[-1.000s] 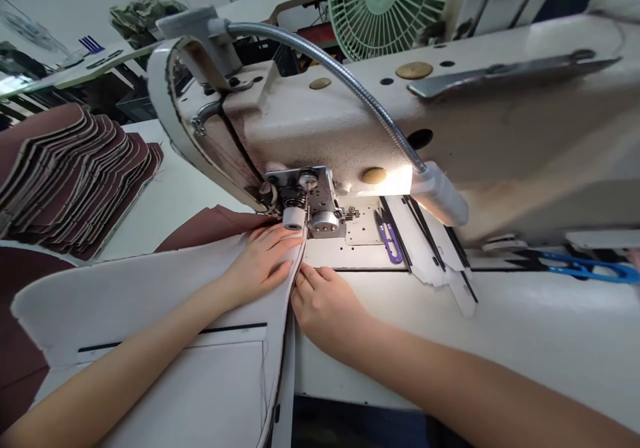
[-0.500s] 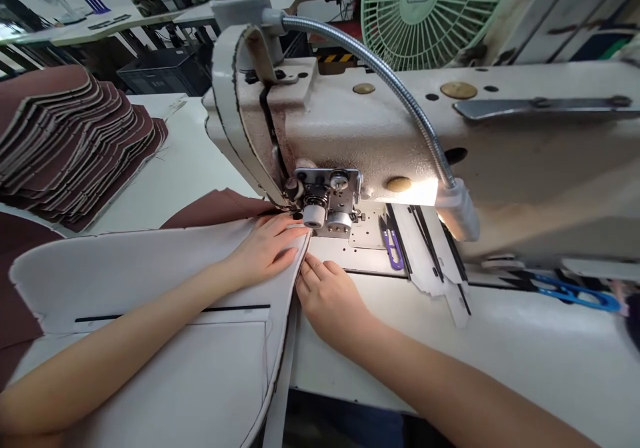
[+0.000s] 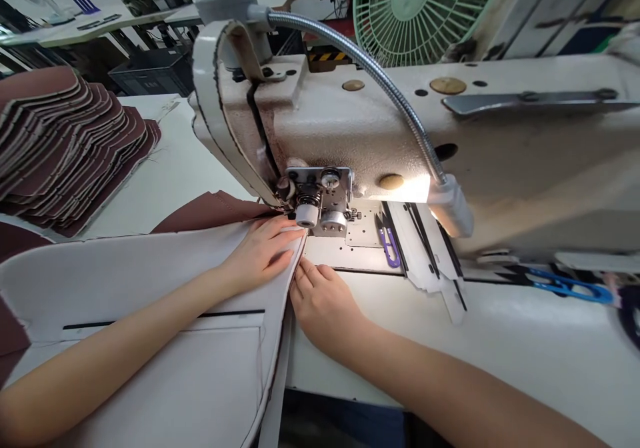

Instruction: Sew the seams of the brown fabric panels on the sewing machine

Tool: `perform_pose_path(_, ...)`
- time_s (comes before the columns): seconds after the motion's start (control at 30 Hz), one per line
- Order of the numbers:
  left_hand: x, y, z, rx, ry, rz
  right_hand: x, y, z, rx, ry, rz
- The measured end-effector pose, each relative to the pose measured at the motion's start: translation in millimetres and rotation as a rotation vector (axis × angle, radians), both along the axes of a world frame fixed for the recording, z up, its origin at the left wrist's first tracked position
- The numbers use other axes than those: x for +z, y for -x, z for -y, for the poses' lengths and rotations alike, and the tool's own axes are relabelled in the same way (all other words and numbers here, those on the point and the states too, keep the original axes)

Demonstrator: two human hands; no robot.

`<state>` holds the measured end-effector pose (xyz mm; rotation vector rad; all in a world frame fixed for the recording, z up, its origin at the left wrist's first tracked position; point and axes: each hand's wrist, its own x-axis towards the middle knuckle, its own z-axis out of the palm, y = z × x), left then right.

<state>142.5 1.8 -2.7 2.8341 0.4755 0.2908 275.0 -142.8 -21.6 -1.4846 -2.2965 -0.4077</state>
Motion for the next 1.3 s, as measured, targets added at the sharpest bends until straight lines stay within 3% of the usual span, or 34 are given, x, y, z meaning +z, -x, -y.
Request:
perform_pose_path(0.3,19.3,14,10,-0.049,0.044,-0.156,5.6,11,23,0.059,0.03,0.033)
perform_pose_path(0.63,16.3,3,-1,-0.036,-0.033,-0.156,4.0,8,18,0.045,0.004,0.045)
perform_pose_path(0.87,37.7,22,28,-0.205,0.06,-0.251,5.7,11,21,0.024,0.027,0.023)
perform_pose_path(1.07,58.7,36,56,-0.139,0.203,-0.423,7.9,17,28,0.018,0.05,0.02)
perform_pose_path(1.3,59.2,34,69,-0.043,0.21,-0.552,8.5,15,26,-0.01,0.051,0.026)
